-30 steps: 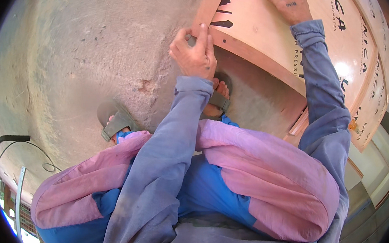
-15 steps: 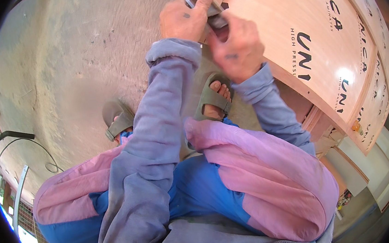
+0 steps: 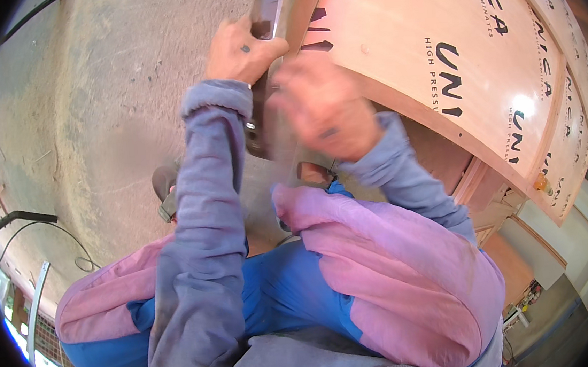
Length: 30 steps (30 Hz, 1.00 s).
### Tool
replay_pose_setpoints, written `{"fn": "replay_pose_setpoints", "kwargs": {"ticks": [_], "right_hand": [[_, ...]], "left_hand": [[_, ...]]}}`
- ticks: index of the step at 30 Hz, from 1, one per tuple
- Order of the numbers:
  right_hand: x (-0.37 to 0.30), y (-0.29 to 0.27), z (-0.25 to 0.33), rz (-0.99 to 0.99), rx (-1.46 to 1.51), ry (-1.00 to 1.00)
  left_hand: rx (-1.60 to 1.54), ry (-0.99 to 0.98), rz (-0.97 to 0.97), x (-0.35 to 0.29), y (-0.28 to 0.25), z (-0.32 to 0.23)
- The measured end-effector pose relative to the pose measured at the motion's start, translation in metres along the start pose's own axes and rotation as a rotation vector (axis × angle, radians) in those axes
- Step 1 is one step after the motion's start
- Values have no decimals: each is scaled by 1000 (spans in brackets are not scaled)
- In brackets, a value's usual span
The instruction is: The person smooths the edges of a wooden panel with a hand plane, then uses a cordless drill to drive screws into the panel. The work is performed on a large flat wooden piece in a workshop.
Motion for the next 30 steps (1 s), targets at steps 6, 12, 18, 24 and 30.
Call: {"fn": "replay_pose_setpoints", "kwargs": {"ticks": [6,12,18,24,30], "right_hand": [[25,-63,-63,162,-642,-131],[-55,-35,-65,511,-281,397],[-93,16,-41,68,-5,663],[-82,43,-44,47,-4,677],[-70,53,-46,138,-127,753]], "left_hand": [[211,569,394,15,19,-76],[396,910,799,4,59,-100],[646,1228,647,-5,74,-84],[960,1283,126,48,38,-61],[815,1118,305,75,34,-34]]}}
Point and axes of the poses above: each hand's wrist, its own x-axis towards the middle knuckle, its own y-axis out of the palm, z = x × y, the point moved 8 cm from there along x, towards the middle knuckle
